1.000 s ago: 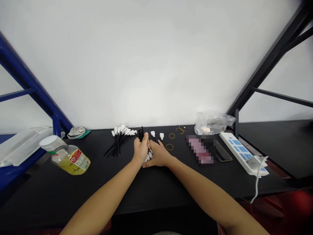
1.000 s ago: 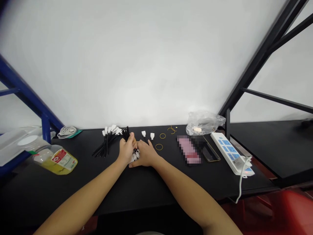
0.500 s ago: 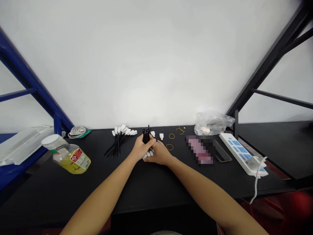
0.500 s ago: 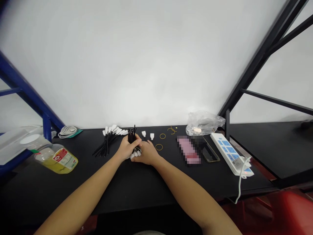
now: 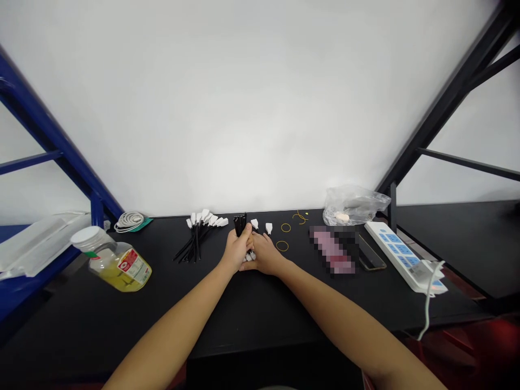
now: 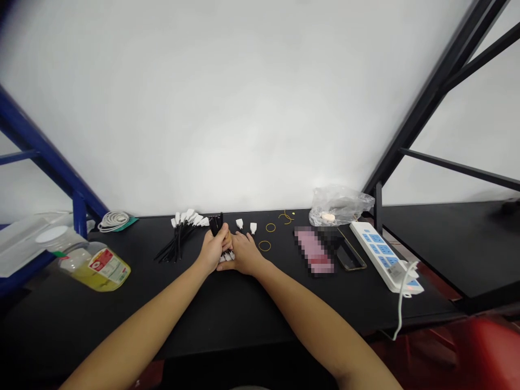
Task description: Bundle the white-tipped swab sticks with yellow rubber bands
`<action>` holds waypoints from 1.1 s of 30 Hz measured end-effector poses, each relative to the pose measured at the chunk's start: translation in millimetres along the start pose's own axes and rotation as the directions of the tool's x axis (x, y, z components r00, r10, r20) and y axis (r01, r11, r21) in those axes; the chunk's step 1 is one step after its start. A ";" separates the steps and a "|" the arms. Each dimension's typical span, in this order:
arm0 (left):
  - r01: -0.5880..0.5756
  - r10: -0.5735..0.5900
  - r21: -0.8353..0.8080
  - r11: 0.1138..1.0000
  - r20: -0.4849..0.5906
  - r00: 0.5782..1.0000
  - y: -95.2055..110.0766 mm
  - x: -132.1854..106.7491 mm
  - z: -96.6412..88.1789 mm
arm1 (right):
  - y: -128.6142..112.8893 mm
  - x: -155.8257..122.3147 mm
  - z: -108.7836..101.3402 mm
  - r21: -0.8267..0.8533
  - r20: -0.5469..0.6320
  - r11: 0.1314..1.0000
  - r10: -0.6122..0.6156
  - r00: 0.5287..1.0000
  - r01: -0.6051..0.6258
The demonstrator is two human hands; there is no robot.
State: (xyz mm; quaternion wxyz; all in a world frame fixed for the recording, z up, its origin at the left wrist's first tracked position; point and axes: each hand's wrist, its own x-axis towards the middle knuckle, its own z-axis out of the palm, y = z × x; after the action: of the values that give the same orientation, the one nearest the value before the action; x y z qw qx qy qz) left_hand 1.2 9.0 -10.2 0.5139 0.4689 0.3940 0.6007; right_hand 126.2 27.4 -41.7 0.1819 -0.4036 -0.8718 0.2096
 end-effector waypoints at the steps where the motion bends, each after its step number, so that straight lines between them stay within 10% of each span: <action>1: -0.008 0.009 0.020 1.000 -0.009 1.000 -1.8 0.6 -0.5 | -0.2 -0.6 -1.0 -0.001 0.007 1.000 -0.004 1.000 0.004; 7: 0.007 -0.006 0.107 0.994 -0.012 1.000 -1.3 5.3 -10.4 | 18.3 -13.5 -25.7 -0.033 -0.031 0.990 -0.141 0.990 0.140; 14: 0.028 -0.023 0.080 0.996 -0.075 0.997 2.7 10.7 -17.0 | 60.9 -22.0 -54.1 -0.269 -0.163 0.962 -0.009 0.987 -0.035; 24: -0.114 0.114 0.362 0.925 0.022 0.993 9.3 8.1 -20.8 | 44.9 -16.4 -38.6 -0.379 -0.088 0.923 -0.103 0.991 0.062; 33: -0.003 -0.010 0.194 0.981 0.067 0.998 3.0 9.3 -19.9 | 37.9 -21.3 -36.8 -0.360 -0.071 0.930 -0.102 0.992 0.070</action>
State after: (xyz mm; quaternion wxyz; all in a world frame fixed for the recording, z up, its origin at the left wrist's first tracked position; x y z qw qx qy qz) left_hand -19.1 17.8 -10.9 0.4799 0.5362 0.4339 0.5421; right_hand 180.9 41.1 -33.1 0.1529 -0.4001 -0.9033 0.0219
